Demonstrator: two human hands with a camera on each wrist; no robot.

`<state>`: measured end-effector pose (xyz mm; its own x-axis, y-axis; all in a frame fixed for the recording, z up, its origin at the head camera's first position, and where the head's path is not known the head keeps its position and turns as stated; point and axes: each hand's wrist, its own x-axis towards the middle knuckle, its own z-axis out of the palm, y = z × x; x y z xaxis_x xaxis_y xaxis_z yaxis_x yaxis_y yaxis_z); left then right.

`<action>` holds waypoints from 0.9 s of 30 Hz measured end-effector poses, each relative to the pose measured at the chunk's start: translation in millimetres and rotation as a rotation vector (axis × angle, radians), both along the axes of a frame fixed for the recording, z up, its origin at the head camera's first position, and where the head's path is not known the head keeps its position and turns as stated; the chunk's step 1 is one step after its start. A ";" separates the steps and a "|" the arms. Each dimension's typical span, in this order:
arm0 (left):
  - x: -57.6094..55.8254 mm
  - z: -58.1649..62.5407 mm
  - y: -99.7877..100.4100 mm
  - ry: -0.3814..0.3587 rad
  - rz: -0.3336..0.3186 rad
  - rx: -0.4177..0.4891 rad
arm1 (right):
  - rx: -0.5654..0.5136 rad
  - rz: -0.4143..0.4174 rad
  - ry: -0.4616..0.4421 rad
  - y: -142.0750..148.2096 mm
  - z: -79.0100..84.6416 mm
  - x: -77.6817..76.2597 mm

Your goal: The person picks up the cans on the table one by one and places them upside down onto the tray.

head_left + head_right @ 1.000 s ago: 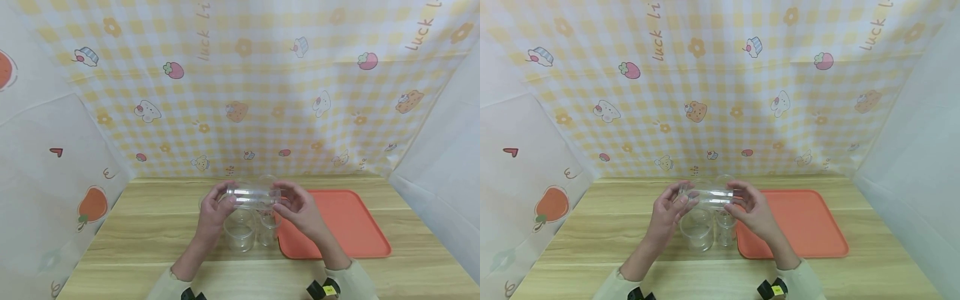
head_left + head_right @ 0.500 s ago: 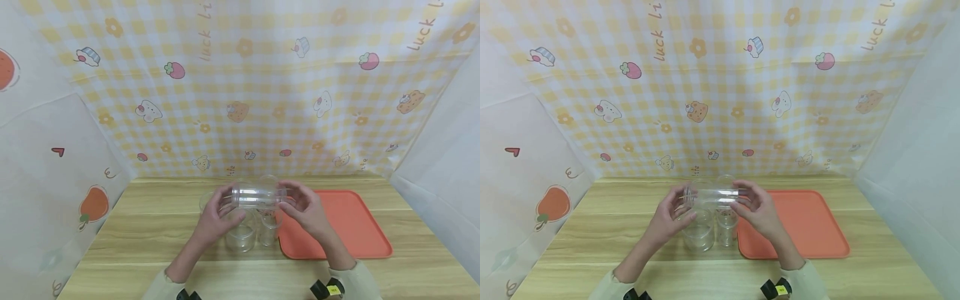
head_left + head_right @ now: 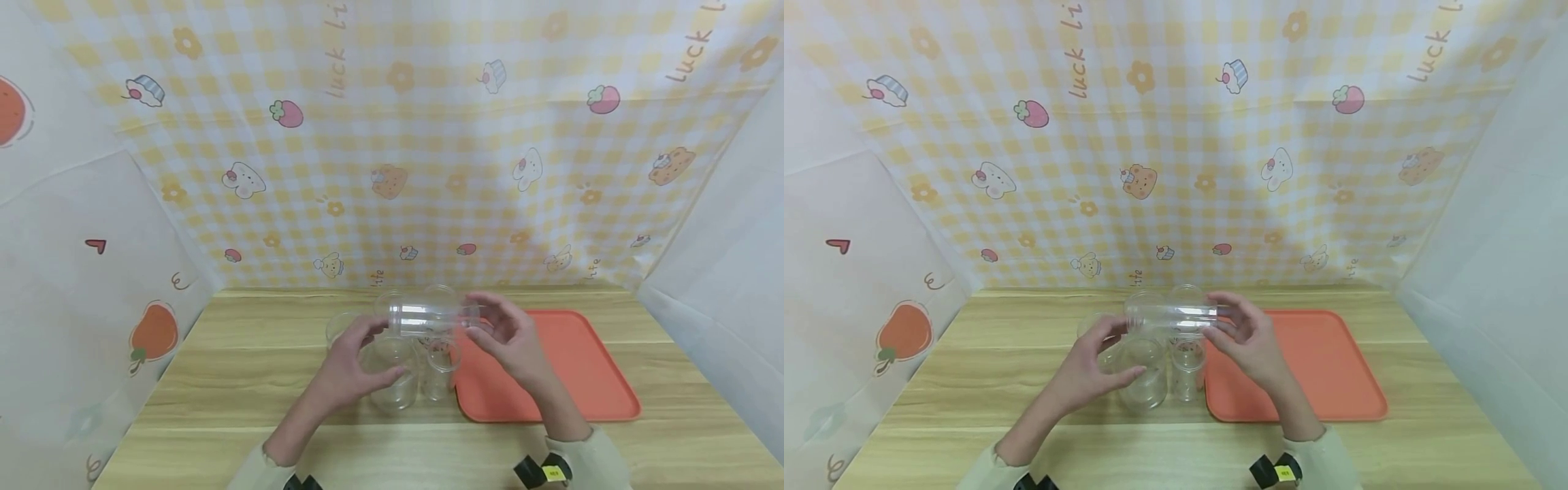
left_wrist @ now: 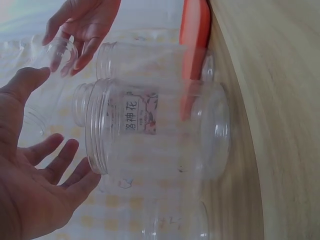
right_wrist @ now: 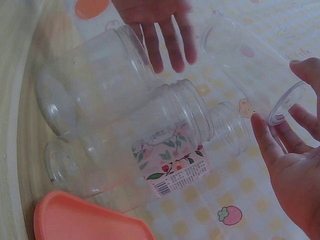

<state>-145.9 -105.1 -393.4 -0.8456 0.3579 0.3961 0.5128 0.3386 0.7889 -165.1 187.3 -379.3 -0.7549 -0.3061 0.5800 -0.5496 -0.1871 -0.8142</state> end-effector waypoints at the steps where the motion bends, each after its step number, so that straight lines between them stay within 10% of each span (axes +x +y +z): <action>1: -0.2 -0.5 0.0 0.018 0.002 -0.020 | 0.001 -0.002 0.000 0.7 0.3 0.1; 27: 3.9 -7.7 7.5 0.219 0.099 -0.499 | 0.016 -0.048 -0.015 14.6 -1.1 3.3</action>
